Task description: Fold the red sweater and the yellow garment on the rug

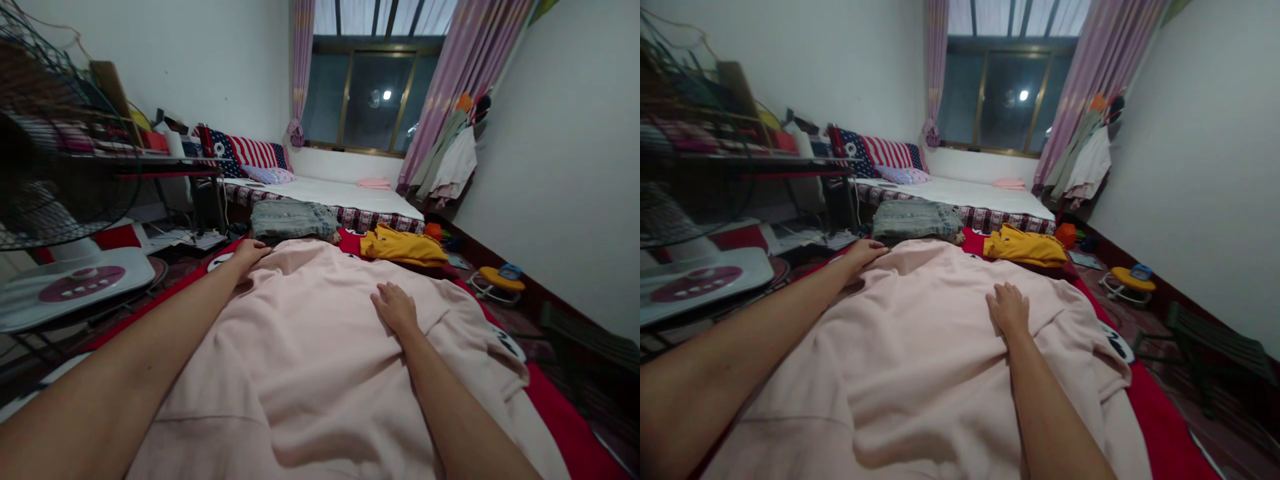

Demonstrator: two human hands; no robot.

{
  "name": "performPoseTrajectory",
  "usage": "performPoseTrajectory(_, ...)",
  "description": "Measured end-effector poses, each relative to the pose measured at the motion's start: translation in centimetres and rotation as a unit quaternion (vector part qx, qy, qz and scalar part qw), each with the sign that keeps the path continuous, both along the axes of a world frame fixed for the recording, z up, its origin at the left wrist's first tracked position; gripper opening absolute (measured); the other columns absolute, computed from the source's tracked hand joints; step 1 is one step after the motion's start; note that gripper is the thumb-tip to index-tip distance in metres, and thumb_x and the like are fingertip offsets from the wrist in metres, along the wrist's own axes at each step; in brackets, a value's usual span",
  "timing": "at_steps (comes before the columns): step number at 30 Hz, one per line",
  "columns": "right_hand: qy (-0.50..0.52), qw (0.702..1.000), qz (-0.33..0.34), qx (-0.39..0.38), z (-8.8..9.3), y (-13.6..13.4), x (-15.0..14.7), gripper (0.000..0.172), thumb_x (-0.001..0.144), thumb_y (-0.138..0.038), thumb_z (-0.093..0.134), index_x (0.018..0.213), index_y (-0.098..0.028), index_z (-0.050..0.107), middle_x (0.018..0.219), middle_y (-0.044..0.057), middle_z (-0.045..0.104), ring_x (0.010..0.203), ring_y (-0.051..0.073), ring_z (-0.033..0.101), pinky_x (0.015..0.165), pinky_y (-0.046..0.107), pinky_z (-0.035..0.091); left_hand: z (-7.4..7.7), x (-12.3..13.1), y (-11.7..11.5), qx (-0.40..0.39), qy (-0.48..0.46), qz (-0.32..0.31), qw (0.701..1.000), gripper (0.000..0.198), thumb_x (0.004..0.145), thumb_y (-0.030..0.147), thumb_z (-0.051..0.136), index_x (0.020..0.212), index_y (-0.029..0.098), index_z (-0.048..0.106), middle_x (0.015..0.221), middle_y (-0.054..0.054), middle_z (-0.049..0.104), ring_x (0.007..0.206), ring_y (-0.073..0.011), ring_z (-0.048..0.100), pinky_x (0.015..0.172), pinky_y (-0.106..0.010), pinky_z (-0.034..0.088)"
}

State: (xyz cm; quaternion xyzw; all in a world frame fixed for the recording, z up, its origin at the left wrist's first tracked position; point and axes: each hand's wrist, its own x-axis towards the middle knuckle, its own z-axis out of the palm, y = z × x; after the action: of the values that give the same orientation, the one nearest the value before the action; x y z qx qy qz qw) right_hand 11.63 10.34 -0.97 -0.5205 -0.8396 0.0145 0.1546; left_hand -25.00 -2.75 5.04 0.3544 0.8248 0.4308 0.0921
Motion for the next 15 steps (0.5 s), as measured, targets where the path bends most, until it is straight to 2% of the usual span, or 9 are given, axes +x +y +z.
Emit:
performPoseTrajectory(2, 0.007, 1.0, 0.0, -0.001, -0.1, 0.1, 0.0, 0.045, 0.094, -0.043, 0.041, 0.132, -0.023, 0.055, 0.148, 0.009, 0.044, 0.136, 0.027, 0.038, 0.109, 0.047, 0.03, 0.2, 0.4, 0.4, -0.014, 0.001, -0.036, 0.999, 0.037, 0.065, 0.038, 0.075, 0.093, 0.014, 0.071, 0.09, -0.007, 0.073, 0.081, -0.0214, 0.065, 0.069, -0.026, 0.05)
performPoseTrajectory(4, 0.013, 1.0, 0.001, -0.001, -0.2, 0.1, 0.0, 0.045, 0.094, -0.043, 0.042, 0.133, -0.023, 0.054, 0.148, 0.009, 0.044, 0.137, 0.027, 0.038, 0.109, 0.047, 0.03, 0.6, 1.4, 0.9, -0.052, 0.027, -0.11, 0.992, 0.042, 0.056, 0.041, 0.081, 0.087, 0.015, 0.071, 0.083, -0.005, 0.073, 0.078, -0.0216, 0.065, 0.066, -0.025, 0.049)
performPoseTrajectory(6, 0.018, 1.0, -0.001, -0.003, -0.2, 0.0, 0.0, 0.045, 0.094, -0.042, 0.043, 0.133, -0.023, 0.054, 0.148, 0.009, 0.044, 0.137, 0.026, 0.037, 0.109, 0.047, 0.029, 1.4, 2.5, 1.2, -0.111, 0.086, -0.201, 0.97, 0.042, 0.052, 0.041, 0.083, 0.083, 0.016, 0.072, 0.077, -0.003, 0.071, 0.077, -0.0224, 0.064, 0.066, -0.025, 0.047)
performPoseTrajectory(7, 0.02, 1.0, -0.001, -0.004, -0.2, 0.0, 0.0, 0.045, 0.094, -0.042, 0.044, 0.133, -0.023, 0.054, 0.148, 0.009, 0.044, 0.137, 0.026, 0.037, 0.11, 0.047, 0.029, 1.9, 2.9, 1.3, -0.134, 0.128, -0.225, 0.957, 0.04, 0.054, 0.042, 0.082, 0.082, 0.016, 0.072, 0.075, -0.003, 0.07, 0.077, -0.0228, 0.063, 0.067, -0.025, 0.047)
performPoseTrajectory(8, 0.022, 1.0, 0.0, -0.005, -0.2, -0.1, 0.0, 0.044, 0.093, -0.042, 0.044, 0.132, -0.022, 0.055, 0.148, 0.009, 0.044, 0.137, 0.026, 0.037, 0.11, 0.046, 0.029, 2.5, 3.2, 1.4, -0.148, 0.176, -0.217, 0.949, 0.037, 0.057, 0.043, 0.08, 0.081, 0.016, 0.072, 0.074, -0.003, 0.069, 0.078, -0.0235, 0.063, 0.068, -0.026, 0.047)
performPoseTrajectory(9, 0.026, 1.0, 0.001, -0.005, -0.2, -0.1, 0.0, 0.044, 0.093, -0.042, 0.044, 0.132, -0.023, 0.055, 0.148, 0.009, 0.044, 0.137, 0.026, 0.038, 0.11, 0.046, 0.029, 3.2, 3.3, 1.3, -0.156, 0.226, -0.179, 0.945, 0.035, 0.062, 0.044, 0.077, 0.081, 0.016, 0.071, 0.074, -0.004, 0.068, 0.08, -0.0243, 0.063, 0.07, -0.027, 0.047)
performPoseTrajectory(11, 0.031, 1.0, 0.004, -0.002, -0.1, -0.1, 0.0, 0.043, 0.093, -0.041, 0.045, 0.131, -0.023, 0.056, 0.147, 0.009, 0.045, 0.136, 0.025, 0.039, 0.11, 0.045, 0.029, 4.5, 3.2, 1.2, -0.159, 0.307, -0.059, 0.937, 0.032, 0.072, 0.043, 0.071, 0.085, 0.014, 0.07, 0.081, -0.008, 0.067, 0.086, -0.0267, 0.063, 0.076, -0.032, 0.047)
performPoseTrajectory(13, 0.029, 1.0, 0.003, -0.001, -0.1, -0.1, 0.0, 0.042, 0.093, -0.041, 0.044, 0.13, -0.023, 0.056, 0.147, 0.009, 0.046, 0.135, 0.025, 0.039, 0.109, 0.046, 0.03, 5.7, 3.3, 1.2, -0.158, 0.346, 0.025, 0.925, 0.032, 0.082, 0.037, 0.062, 0.099, 0.011, 0.067, 0.096, -0.012, 0.065, 0.094, -0.0287, 0.061, 0.082, -0.038, 0.047)
performPoseTrajectory(15, 0.023, 1.0, 0.001, -0.003, -0.1, -0.1, 0.0, 0.042, 0.094, -0.04, 0.044, 0.13, -0.023, 0.056, 0.147, 0.009, 0.046, 0.135, 0.026, 0.039, 0.109, 0.048, 0.03, 6.3, 4.2, 1.6, -0.145, 0.369, 0.034, 0.917, 0.034, 0.09, 0.029, 0.052, 0.116, 0.009, 0.06, 0.115, -0.017, 0.059, 0.106, -0.0308, 0.057, 0.088, -0.042, 0.045)
